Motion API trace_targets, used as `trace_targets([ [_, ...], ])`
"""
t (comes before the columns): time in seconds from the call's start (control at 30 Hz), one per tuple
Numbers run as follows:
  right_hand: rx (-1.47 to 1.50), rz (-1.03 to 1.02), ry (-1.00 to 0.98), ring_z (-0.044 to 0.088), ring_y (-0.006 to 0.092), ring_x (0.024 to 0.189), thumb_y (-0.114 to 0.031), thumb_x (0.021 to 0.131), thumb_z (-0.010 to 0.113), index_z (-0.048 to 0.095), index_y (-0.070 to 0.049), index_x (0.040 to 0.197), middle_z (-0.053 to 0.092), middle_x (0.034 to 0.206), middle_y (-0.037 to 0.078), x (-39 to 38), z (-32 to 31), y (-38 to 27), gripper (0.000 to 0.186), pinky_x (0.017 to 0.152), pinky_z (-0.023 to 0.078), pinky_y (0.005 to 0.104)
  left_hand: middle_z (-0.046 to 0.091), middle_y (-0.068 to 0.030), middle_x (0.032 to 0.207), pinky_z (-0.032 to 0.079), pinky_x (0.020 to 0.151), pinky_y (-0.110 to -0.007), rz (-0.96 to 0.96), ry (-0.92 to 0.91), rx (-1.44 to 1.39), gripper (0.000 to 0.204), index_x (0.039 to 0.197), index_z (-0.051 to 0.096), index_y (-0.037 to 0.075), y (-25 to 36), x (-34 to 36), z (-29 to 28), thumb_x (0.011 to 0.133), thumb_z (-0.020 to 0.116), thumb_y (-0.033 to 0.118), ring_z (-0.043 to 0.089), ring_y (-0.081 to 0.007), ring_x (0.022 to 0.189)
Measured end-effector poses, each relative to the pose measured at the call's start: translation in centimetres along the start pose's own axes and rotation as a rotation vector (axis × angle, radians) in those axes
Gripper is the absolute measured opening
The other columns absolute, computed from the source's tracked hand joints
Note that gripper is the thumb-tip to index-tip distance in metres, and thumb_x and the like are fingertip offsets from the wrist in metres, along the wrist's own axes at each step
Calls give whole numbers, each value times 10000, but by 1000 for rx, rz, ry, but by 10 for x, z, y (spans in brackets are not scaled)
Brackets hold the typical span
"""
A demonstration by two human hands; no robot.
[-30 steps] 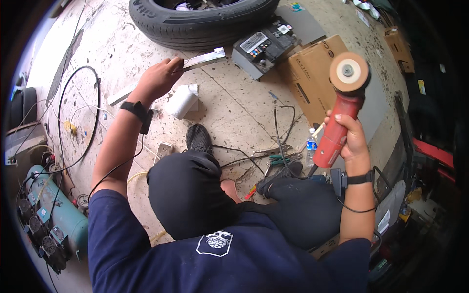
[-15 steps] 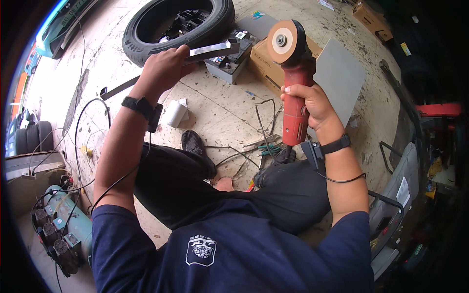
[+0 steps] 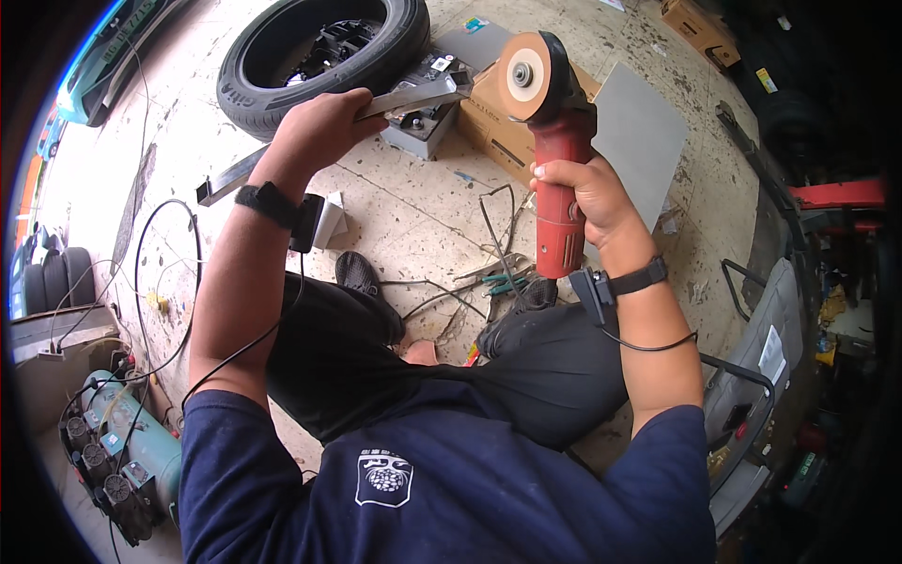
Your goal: Cutting a metal bracket with an angle grinder and clamping it with locking pliers.
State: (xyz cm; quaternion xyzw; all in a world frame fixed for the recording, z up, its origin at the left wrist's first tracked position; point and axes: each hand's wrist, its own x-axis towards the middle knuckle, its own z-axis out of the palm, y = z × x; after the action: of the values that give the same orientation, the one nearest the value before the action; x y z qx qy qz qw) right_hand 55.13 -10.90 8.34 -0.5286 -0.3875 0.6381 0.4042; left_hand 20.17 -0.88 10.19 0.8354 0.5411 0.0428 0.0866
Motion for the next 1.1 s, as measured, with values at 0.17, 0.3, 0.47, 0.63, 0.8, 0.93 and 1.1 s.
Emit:
trace_targets([
  [0.17,-19,-29,11,693,161,820,-149,826,792,665,-57,1071,700,919,61,4,-3,-1,290,777,583,345,725,-149,879,546,754,-477,13,-45,-37,405,1007,679,82,-3,6,2,973,709,485,708,-388,877],
  [0.3,-35,-27,-2,690,155,817,-149,827,793,656,-59,1081,697,920,56,9,-4,-1,303,785,576,331,725,-150,871,546,754,-456,-5,-132,-101,416,1015,706,60,-11,12,2,935,767,464,711,-364,847],
  [0.47,-49,-17,-23,688,157,835,-138,833,787,651,-56,1084,696,924,54,12,-6,0,296,800,567,327,765,-158,966,573,840,-420,-22,-150,-230,382,1172,740,52,-34,13,14,870,808,276,735,-343,902],
  [0.63,-47,-2,-21,678,167,853,-127,827,790,651,-51,1095,694,934,59,12,-3,0,312,817,558,332,765,-189,1020,579,897,-444,-30,-143,-111,353,1186,738,53,-37,12,19,840,702,111,740,-366,988],
  [0.8,-149,-42,-43,663,163,860,-83,802,796,638,-40,1124,689,972,64,14,1,5,361,823,552,332,737,-188,1060,551,923,-500,-75,-221,93,259,1117,699,62,-33,17,12,874,612,66,695,-408,1068],
  [0.93,-226,-26,-47,659,167,867,-54,781,800,627,-27,1158,685,992,68,15,6,7,416,821,550,329,742,-175,1027,567,878,-484,-55,-110,143,244,1095,705,75,-35,18,21,860,639,81,710,-392,1032],
  [1.1,-324,-46,-46,660,175,864,-24,759,797,624,-14,1185,678,990,72,15,11,11,459,815,554,337,748,-158,944,584,850,-474,-29,-92,199,200,1007,746,81,-29,14,9,820,707,140,727,-364,976],
])
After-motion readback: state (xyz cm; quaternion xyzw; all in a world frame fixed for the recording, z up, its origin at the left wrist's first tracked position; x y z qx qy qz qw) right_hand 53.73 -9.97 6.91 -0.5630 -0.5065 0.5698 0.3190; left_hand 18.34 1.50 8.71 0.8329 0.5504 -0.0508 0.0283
